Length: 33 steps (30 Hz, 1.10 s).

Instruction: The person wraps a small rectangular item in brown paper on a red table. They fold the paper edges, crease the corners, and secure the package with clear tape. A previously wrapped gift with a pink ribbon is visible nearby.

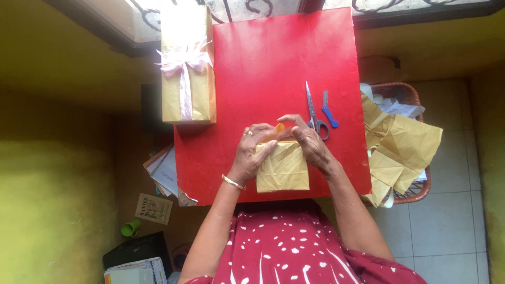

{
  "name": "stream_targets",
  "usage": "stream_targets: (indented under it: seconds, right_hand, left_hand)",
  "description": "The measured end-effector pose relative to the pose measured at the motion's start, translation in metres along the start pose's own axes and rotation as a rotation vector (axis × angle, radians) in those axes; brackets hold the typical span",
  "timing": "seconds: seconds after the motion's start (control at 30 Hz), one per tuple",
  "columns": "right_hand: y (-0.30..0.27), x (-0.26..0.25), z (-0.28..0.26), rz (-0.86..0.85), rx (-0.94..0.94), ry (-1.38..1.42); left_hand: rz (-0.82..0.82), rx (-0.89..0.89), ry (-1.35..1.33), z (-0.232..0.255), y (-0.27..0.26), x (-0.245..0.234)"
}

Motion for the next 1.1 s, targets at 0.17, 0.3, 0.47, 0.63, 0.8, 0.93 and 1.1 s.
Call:
stream_targets:
  seconds: [0.17, 0.3, 0.47, 0.63, 0.8, 0.93, 1.1]
  right_hand:
    - [0.000, 0.000, -0.003, 0.101, -0.093, -0.064]
    - [-0.018, -0.006, -0.017, 0.162, 0.128, -0.385]
    - [-0.046, -0.003, -0.031, 0.097, 0.155, -0.440]
    - [-0.051, 0.006, -0.031, 0.132, 0.228, -0.291]
    - [-0.052, 0.006, -0.030, 0.124, 0.256, -0.327]
    - [-0.051, 0.009, -0.027, 0.082, 0.370, -0.346]
    - [-0.054, 0.015, -0.019, 0.089, 0.311, -0.237]
  left_hand:
    - [-0.013, -0.138, 0.243, -0.002, -0.002, -0.004]
    - [0.036, -0.268, 0.216, -0.001, -0.004, -0.006]
    - [0.051, -0.368, 0.243, -0.001, -0.006, -0.003]
    - [0.002, -0.351, 0.252, -0.002, -0.016, -0.007]
    - [-0.158, -0.426, 0.155, -0.007, -0.032, -0.018]
    - [-0.183, -0.520, 0.128, -0.016, -0.041, -0.011]
    - [-0.110, -0.403, -0.018, -0.018, -0.053, 0.002]
Point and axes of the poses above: each hand's wrist, its own y-axis towards the middle knuckle, its own x-axis out of the palm, z = x × y, the point moved 1 cm from there along y, towards the middle knuckle, and after that the axes turned 8 degrees about -y, right-handed, at the moved point
